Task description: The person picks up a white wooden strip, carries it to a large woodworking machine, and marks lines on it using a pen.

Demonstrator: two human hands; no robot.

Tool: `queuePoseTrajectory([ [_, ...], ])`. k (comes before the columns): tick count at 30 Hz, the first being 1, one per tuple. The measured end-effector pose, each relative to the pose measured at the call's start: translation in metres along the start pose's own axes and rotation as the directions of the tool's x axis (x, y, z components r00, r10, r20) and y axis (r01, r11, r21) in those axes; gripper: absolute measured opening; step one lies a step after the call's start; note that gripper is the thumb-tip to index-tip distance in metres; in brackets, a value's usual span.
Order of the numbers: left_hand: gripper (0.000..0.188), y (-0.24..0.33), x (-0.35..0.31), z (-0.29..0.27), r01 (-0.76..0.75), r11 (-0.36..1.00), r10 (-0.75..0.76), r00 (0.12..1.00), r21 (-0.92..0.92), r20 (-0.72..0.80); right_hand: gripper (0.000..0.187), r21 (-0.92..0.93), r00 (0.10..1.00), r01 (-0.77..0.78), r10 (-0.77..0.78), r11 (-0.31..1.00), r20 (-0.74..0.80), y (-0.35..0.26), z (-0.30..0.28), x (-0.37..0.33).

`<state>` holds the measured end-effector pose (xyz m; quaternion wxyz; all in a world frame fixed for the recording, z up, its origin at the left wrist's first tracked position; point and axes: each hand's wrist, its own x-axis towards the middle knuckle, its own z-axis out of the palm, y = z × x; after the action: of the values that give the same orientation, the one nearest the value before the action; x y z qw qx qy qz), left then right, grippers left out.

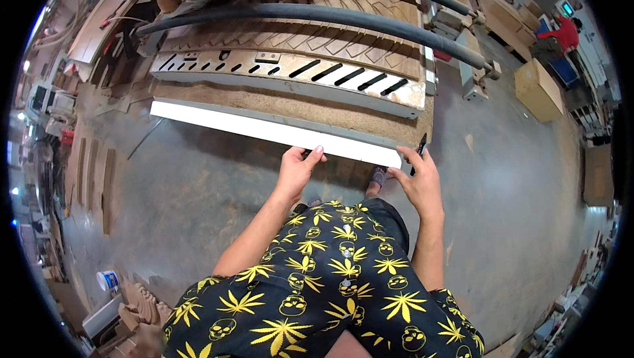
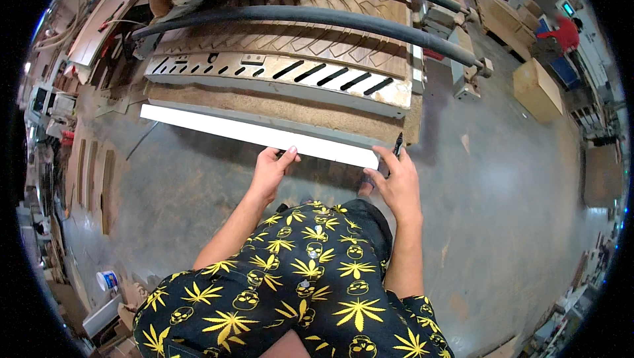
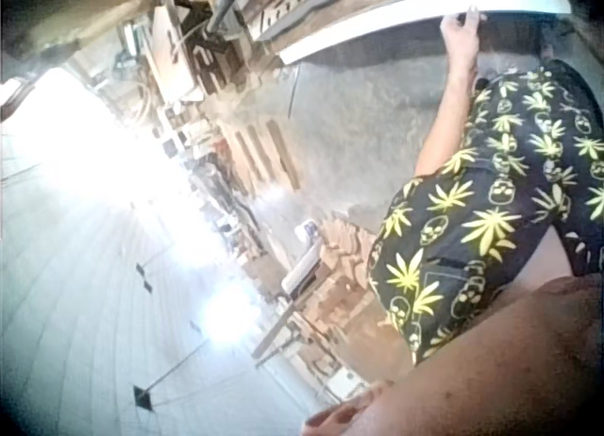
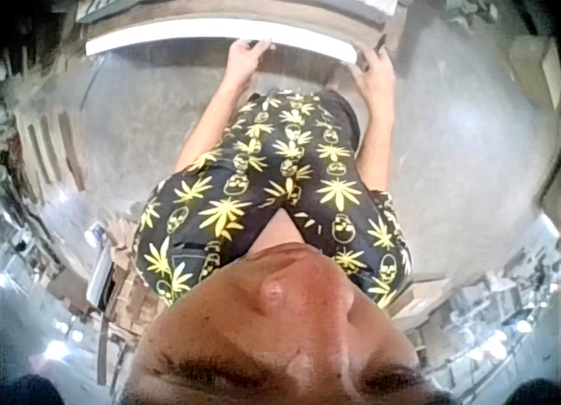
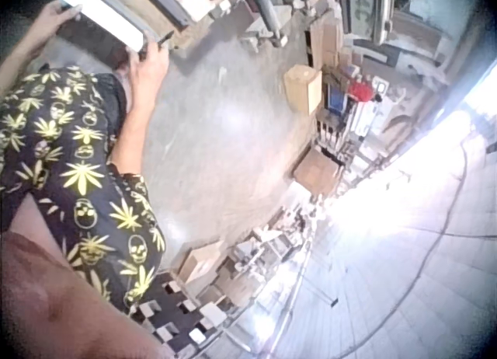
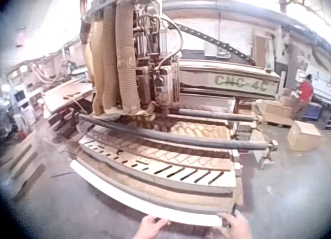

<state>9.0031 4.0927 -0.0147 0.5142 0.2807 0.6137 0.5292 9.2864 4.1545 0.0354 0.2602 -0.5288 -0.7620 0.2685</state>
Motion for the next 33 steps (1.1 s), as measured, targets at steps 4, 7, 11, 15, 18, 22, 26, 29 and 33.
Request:
queuePoseTrajectory([
  [4,0.019,-0.003,0.042,0.042,-0.036,0.999,0.036,0.999,-0.009,-0.012,0.048,0.005,1.000,0.011,-0.010,1.000,-0.011,0.045,-0.011,0.034],
  [7,0.021,-0.004,0.080,0.078,-0.028,0.999,0.028,1.000,-0.021,-0.003,0.045,0.051,0.999,0.022,-0.020,0.998,-0.044,0.075,-0.022,0.066],
  [11,0.024,-0.010,0.129,0.122,0.103,0.995,-0.104,0.994,0.017,0.026,0.044,0.055,0.999,0.001,0.001,0.999,-0.042,0.117,-0.039,0.105],
  [15,0.028,-0.008,0.158,0.160,0.145,0.989,-0.145,0.989,-0.014,-0.040,0.045,0.124,0.999,0.012,-0.007,0.992,-0.040,0.156,-0.052,0.134],
  [18,0.029,-0.008,0.183,0.172,0.130,0.991,-0.130,0.991,0.039,-0.016,0.043,0.052,0.988,0.130,-0.124,0.990,-0.093,0.178,-0.050,0.159],
  [22,0.030,-0.016,0.212,0.176,0.156,0.986,-0.155,0.988,0.054,-0.021,0.043,0.149,1.000,-0.001,0.004,0.989,-0.021,0.197,-0.040,0.181],
  [26,0.031,-0.020,0.236,0.171,0.178,0.982,-0.179,0.984,0.064,0.006,0.043,0.150,0.995,-0.104,0.101,0.983,0.027,0.202,-0.028,0.197],
  [29,0.029,-0.017,0.249,0.176,0.198,0.975,-0.194,0.980,0.095,-0.053,0.043,0.161,0.994,-0.098,0.103,0.982,-0.027,0.212,-0.010,0.205],
  [33,0.027,-0.013,0.260,0.180,0.228,0.974,-0.225,0.968,0.010,-0.113,0.043,0.178,0.992,-0.092,0.106,0.980,-0.070,0.215,0.005,0.217],
])
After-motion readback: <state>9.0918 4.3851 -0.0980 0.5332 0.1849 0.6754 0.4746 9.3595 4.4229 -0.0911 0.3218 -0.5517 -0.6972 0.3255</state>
